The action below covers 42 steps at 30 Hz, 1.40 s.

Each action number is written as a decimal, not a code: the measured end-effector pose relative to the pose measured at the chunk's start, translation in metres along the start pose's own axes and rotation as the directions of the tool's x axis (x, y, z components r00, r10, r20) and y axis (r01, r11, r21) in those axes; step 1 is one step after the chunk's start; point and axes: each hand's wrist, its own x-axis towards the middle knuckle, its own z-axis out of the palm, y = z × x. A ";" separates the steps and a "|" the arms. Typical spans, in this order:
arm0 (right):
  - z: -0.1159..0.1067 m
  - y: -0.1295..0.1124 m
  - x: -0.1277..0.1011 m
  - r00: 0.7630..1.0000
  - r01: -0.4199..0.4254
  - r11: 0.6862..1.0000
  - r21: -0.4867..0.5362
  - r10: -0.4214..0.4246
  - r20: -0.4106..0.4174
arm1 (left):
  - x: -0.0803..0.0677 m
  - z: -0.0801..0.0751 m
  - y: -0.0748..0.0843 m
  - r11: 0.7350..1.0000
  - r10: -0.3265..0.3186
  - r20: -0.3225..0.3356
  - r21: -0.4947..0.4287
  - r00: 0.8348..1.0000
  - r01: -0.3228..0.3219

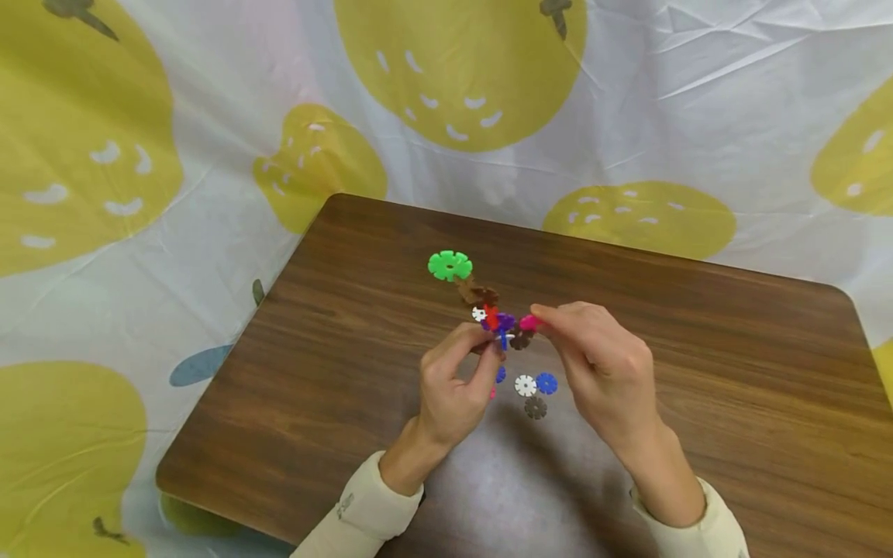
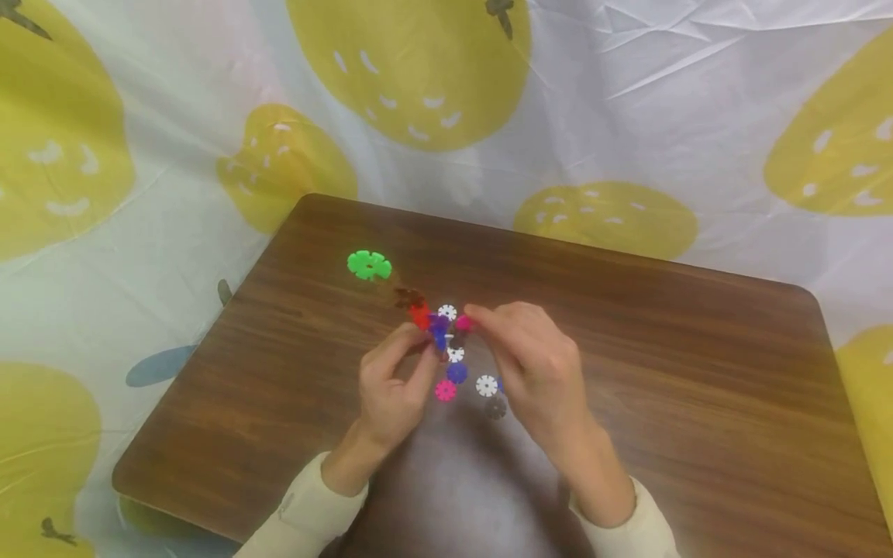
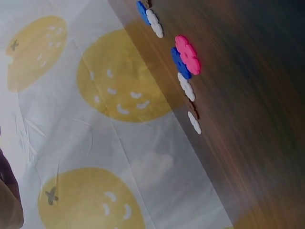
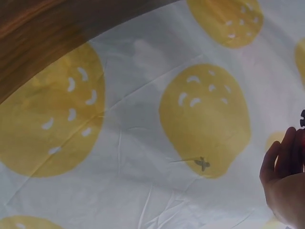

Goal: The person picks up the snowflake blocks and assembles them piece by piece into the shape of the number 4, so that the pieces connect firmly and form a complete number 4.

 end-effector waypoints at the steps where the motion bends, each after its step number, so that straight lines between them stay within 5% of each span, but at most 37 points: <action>1: 0.000 0.001 0.000 1.000 0.001 1.000 0.002 -0.001 0.002 | 0.000 0.000 0.000 1.000 -0.002 -0.001 -0.002 1.000 0.002; 9: -0.003 0.004 -0.002 0.999 -0.018 1.000 -0.004 0.018 0.037 | -0.003 0.000 -0.001 0.999 -0.036 0.001 0.000 0.999 0.036; 14: -0.007 0.008 -0.006 0.978 -0.194 0.981 -0.015 0.194 0.076 | -0.004 -0.003 -0.003 0.999 -0.042 -0.027 0.015 0.999 0.043; 20: -0.003 0.035 -0.016 0.903 -0.388 0.909 -0.154 0.408 0.132 | -0.005 -0.007 -0.004 0.997 -0.068 -0.042 0.025 0.997 0.069; 28: 0.023 0.085 -0.041 0.832 -0.272 0.903 -0.332 0.394 0.391 | -0.006 -0.009 -0.005 0.997 -0.069 -0.050 0.040 0.996 0.071; 31: 0.033 0.098 -0.049 0.771 -0.268 0.905 -0.331 0.408 0.489 | -0.006 -0.010 -0.005 0.996 -0.069 -0.051 0.047 0.996 0.071; 36: 0.045 0.119 -0.063 0.675 -0.388 0.880 -0.274 0.474 0.565 | -0.005 -0.010 -0.006 0.996 -0.065 -0.051 0.052 0.997 0.067; 42: 0.060 0.135 -0.077 0.630 -0.460 0.865 -0.201 0.477 0.613 | -0.005 -0.011 -0.005 0.996 -0.068 -0.055 0.060 0.996 0.072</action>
